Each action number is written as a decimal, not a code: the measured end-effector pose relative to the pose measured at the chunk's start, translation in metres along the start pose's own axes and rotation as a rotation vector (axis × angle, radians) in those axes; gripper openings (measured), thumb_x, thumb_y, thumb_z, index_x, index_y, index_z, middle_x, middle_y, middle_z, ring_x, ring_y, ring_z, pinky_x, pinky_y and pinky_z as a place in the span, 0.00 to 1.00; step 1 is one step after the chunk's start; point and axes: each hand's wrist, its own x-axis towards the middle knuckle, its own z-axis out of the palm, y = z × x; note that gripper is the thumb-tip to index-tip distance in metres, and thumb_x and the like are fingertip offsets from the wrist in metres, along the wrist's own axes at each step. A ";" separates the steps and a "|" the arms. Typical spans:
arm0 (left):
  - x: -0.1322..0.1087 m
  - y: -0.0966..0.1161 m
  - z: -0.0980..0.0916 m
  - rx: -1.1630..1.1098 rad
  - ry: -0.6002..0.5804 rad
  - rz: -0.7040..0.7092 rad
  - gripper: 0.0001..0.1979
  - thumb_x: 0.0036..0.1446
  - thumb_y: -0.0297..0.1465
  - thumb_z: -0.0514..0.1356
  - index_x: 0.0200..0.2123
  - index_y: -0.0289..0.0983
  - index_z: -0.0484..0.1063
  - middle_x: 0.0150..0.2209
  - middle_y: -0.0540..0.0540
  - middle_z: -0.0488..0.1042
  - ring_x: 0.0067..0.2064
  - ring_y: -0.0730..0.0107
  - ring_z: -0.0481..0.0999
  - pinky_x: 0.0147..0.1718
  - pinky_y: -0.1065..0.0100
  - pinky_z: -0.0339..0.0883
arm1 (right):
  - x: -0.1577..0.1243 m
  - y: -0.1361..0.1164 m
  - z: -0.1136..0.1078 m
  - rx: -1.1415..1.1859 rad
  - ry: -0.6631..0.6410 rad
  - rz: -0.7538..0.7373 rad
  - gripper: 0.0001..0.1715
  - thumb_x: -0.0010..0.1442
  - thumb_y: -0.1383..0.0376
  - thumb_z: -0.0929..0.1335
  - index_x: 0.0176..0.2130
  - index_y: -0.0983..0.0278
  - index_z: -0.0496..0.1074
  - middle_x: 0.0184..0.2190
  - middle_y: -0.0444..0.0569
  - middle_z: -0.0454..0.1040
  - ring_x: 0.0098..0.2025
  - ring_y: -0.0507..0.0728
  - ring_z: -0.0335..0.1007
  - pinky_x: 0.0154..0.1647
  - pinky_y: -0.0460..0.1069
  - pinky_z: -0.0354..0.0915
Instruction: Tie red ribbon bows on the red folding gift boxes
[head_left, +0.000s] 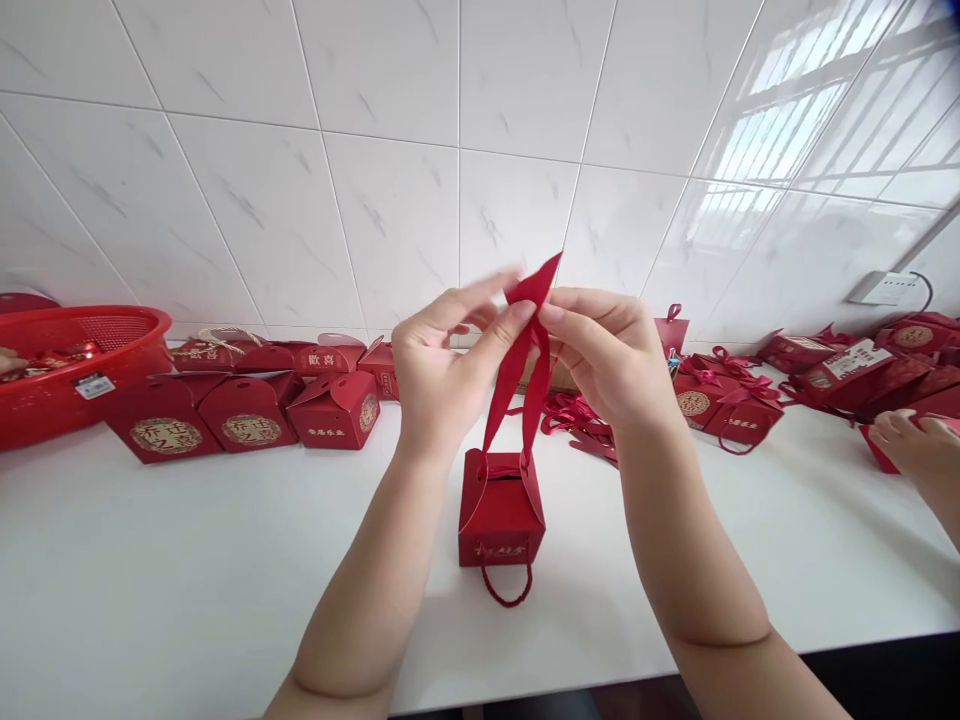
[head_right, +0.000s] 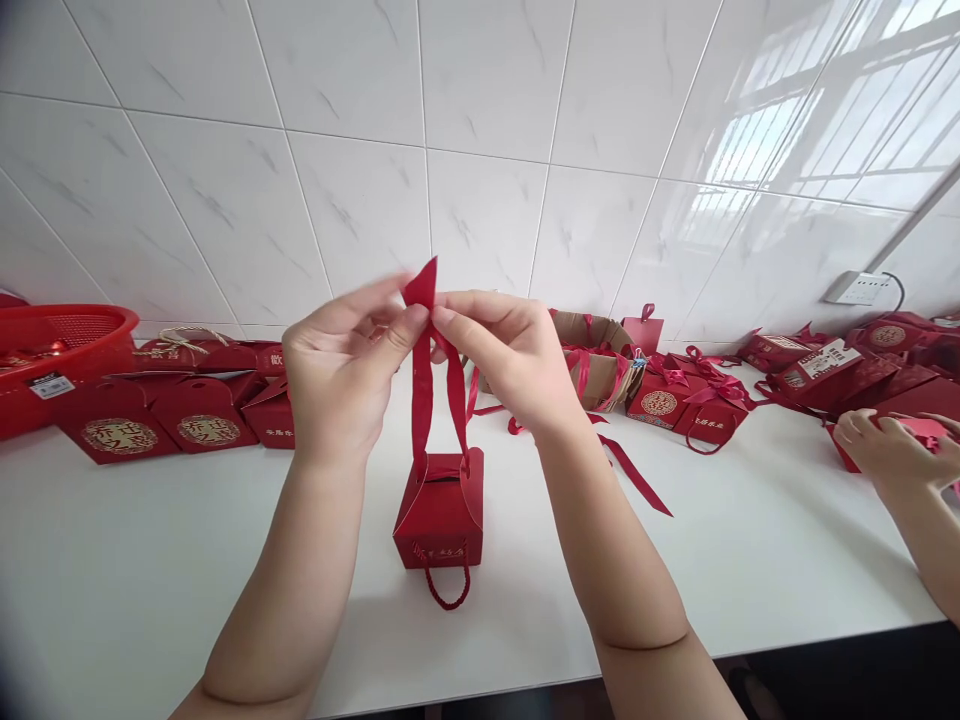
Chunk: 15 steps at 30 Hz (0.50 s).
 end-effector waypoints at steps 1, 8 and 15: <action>0.000 0.000 -0.001 0.018 0.007 -0.006 0.12 0.47 0.34 0.69 0.38 0.45 0.77 0.29 0.52 0.75 0.33 0.71 0.75 0.36 0.66 0.70 | -0.001 0.000 0.000 -0.003 -0.008 -0.010 0.10 0.55 0.57 0.70 0.31 0.61 0.77 0.26 0.44 0.73 0.32 0.54 0.71 0.33 0.50 0.69; -0.001 -0.001 -0.001 0.148 0.022 0.127 0.05 0.49 0.34 0.67 0.29 0.42 0.75 0.29 0.51 0.74 0.32 0.71 0.73 0.33 0.66 0.69 | -0.001 0.001 -0.002 -0.020 0.001 0.049 0.16 0.56 0.52 0.70 0.28 0.62 0.75 0.20 0.41 0.66 0.21 0.48 0.62 0.20 0.45 0.59; 0.003 -0.008 -0.006 0.421 -0.007 0.386 0.06 0.48 0.32 0.68 0.24 0.42 0.74 0.26 0.52 0.70 0.31 0.69 0.70 0.33 0.64 0.65 | -0.004 0.000 -0.006 0.068 -0.013 0.187 0.17 0.56 0.52 0.69 0.29 0.64 0.75 0.23 0.43 0.68 0.21 0.47 0.61 0.20 0.44 0.60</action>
